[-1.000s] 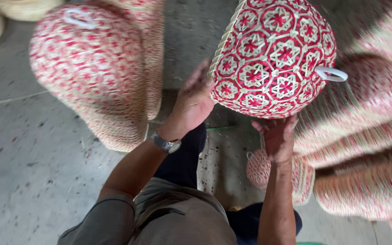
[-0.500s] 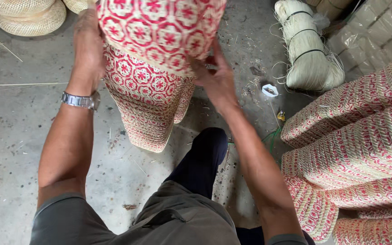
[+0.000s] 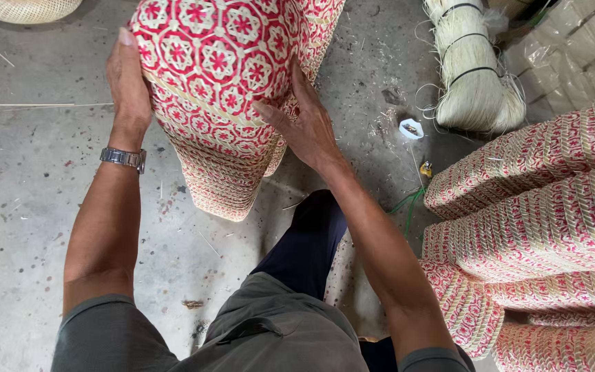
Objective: The person uses a blowtorch to sear the edges of woven baskets. They ignite the torch and systematically apply the flame to the rims of several baskets, rotating them to cover all sides.
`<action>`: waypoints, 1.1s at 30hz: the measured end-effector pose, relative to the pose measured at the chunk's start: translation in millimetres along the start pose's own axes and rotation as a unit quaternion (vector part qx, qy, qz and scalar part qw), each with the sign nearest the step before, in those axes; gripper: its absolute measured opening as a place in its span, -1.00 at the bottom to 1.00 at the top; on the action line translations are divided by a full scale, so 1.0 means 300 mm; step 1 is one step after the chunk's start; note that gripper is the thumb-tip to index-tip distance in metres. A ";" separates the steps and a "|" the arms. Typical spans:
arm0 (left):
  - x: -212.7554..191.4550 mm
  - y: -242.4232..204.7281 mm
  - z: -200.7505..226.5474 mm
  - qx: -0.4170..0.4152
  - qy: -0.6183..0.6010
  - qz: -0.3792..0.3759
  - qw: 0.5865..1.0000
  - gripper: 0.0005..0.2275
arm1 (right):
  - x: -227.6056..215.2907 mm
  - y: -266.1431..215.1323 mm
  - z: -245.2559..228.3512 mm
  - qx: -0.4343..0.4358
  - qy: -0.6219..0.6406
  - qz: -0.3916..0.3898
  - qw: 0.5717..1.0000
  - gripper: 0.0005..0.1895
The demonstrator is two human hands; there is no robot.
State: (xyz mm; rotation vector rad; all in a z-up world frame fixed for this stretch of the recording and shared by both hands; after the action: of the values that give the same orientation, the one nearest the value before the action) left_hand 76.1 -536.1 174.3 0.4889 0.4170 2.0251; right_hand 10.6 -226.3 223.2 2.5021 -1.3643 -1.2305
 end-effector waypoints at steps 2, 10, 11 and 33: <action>-0.014 -0.029 -0.011 0.030 0.106 0.022 0.994 -0.38 | -0.005 -0.003 0.009 0.001 -0.019 -0.012 1.000 0.33; -0.005 -0.070 -0.064 0.106 0.136 0.040 0.984 -0.38 | 0.005 -0.007 0.045 -0.072 -0.065 -0.004 0.995 0.41; -0.004 -0.081 -0.061 0.120 0.124 0.025 0.985 -0.38 | 0.002 -0.012 0.050 -0.070 -0.054 -0.007 0.996 0.41; -0.029 -0.100 -0.108 0.094 0.075 -0.040 0.992 -0.34 | 0.029 -0.003 0.096 -0.092 -0.117 -0.032 0.988 0.26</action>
State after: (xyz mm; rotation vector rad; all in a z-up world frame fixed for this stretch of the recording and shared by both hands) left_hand 85.9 -532.6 130.6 0.4268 0.7127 1.9616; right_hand -5.0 -222.8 197.8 2.3525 -1.1557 -1.6252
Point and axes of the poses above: each hand's wrist, its own y-axis towards the middle knuckle, its own x-axis out of the palm, z = x × y, the point moved 1 cm from there along y, towards the middle knuckle, and after that the axes turned 4 degrees about -x, right-handed, at the moved point
